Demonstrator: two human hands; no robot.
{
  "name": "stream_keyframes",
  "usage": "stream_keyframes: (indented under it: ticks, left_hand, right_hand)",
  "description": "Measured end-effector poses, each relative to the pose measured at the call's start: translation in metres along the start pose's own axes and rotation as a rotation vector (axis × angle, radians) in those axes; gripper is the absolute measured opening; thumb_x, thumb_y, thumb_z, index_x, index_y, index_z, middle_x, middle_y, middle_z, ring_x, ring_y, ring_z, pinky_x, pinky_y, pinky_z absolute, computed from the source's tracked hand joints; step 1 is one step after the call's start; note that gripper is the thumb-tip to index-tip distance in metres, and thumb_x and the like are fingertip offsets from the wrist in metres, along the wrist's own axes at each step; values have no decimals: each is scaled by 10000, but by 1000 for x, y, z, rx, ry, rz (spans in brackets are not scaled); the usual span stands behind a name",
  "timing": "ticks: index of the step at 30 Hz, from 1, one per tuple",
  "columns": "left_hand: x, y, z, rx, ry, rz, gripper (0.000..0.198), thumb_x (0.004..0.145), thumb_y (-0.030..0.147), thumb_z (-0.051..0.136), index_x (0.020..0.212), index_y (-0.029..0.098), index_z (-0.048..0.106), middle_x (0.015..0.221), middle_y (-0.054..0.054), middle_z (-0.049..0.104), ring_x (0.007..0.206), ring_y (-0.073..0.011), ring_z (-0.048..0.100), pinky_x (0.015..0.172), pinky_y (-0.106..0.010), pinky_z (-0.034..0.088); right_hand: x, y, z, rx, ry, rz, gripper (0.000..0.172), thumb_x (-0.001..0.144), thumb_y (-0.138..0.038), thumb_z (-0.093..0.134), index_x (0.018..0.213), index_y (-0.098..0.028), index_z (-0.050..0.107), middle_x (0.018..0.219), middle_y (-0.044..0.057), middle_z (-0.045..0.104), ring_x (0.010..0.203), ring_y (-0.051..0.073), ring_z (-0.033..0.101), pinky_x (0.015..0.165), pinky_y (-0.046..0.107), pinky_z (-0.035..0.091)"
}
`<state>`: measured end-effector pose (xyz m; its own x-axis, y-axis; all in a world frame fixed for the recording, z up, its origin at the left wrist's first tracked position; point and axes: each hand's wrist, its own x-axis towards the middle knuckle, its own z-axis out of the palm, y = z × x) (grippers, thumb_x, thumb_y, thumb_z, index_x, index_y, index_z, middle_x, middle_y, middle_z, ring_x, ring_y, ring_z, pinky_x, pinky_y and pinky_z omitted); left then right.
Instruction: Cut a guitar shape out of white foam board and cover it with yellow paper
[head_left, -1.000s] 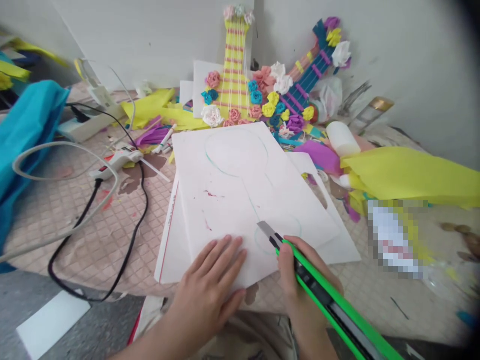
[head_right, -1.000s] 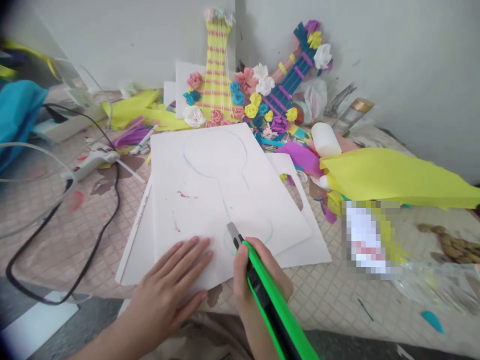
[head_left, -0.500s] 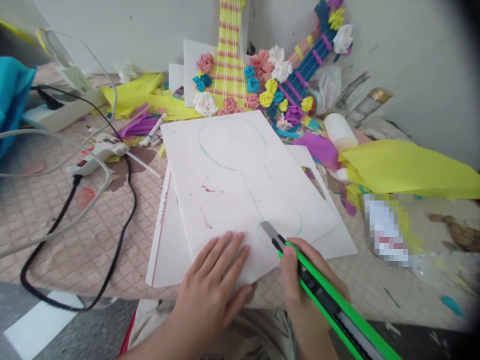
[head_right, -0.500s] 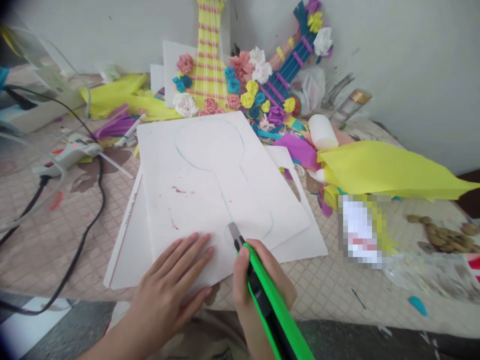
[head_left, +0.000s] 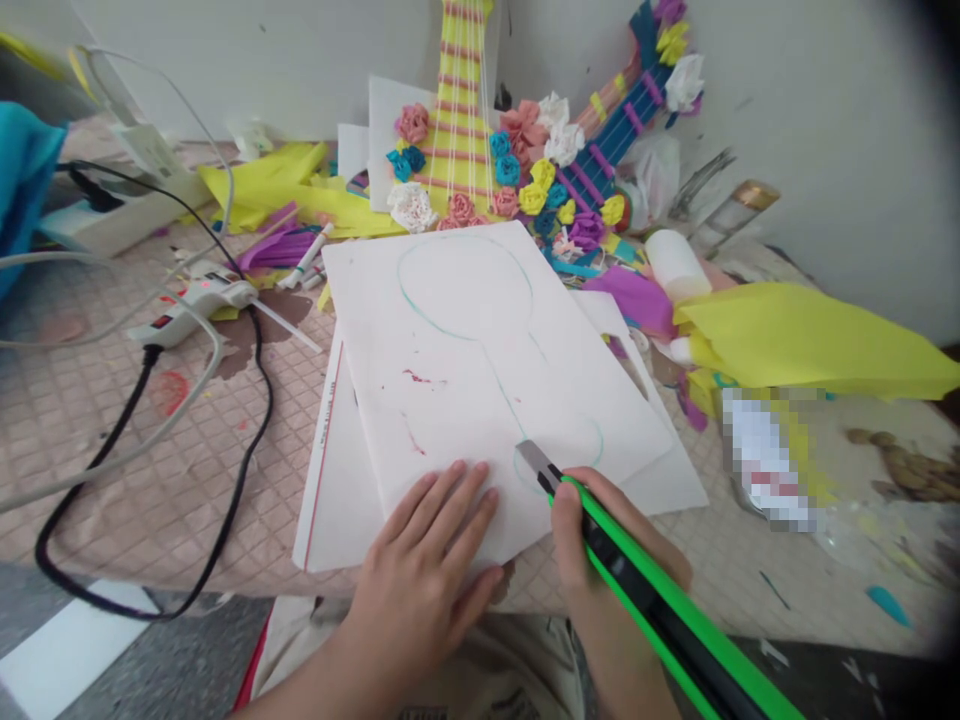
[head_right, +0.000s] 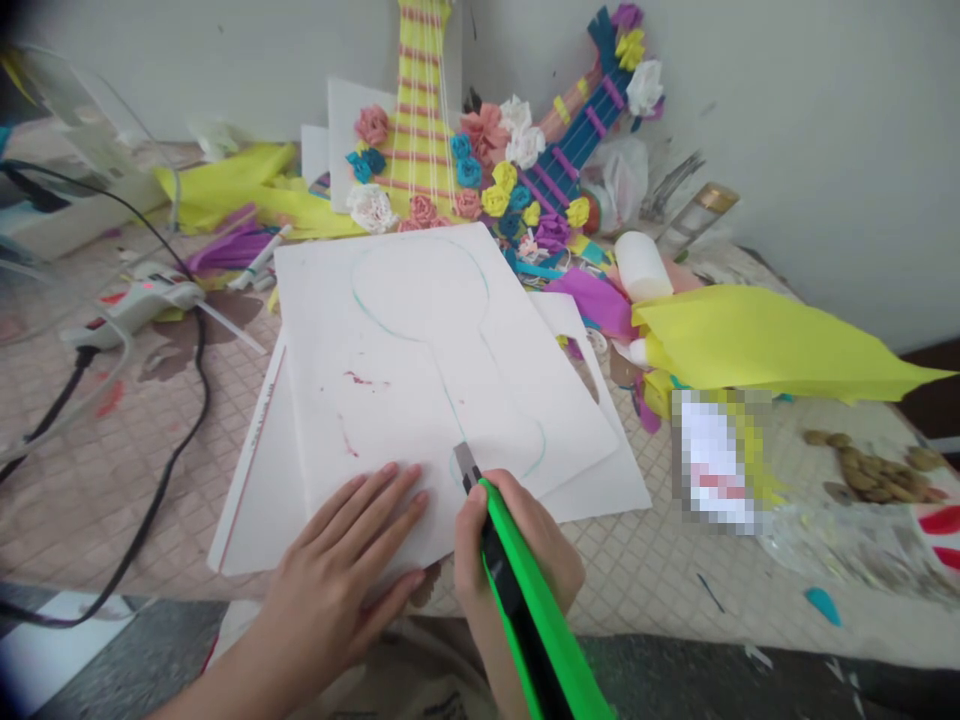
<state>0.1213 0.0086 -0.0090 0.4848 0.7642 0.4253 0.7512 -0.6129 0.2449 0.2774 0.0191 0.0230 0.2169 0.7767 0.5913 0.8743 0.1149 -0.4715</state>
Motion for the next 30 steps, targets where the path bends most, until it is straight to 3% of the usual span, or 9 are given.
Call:
stream_keyframes:
  ticks: [13, 30]
  left_hand:
    - [0, 0, 4, -32, 48, -29, 426, 848, 389, 526, 1200, 157, 587, 1338, -89, 513, 1224, -259, 479, 988, -405, 425]
    - [-1, 0, 5, -2, 33, -21, 419, 874, 379, 485, 1213, 151, 579, 1342, -83, 509, 1223, -261, 478, 971, -399, 422]
  right_hand:
    - [12, -16, 3, -129, -5, -101, 175, 814, -209, 534, 667, -179, 624, 495, -2, 616, 406, 114, 559, 419, 214, 413]
    - [-6, -13, 1, -142, -13, -146, 102, 823, -196, 548, 819, -142, 635, 604, 21, 675, 451, 126, 603, 434, 231, 434]
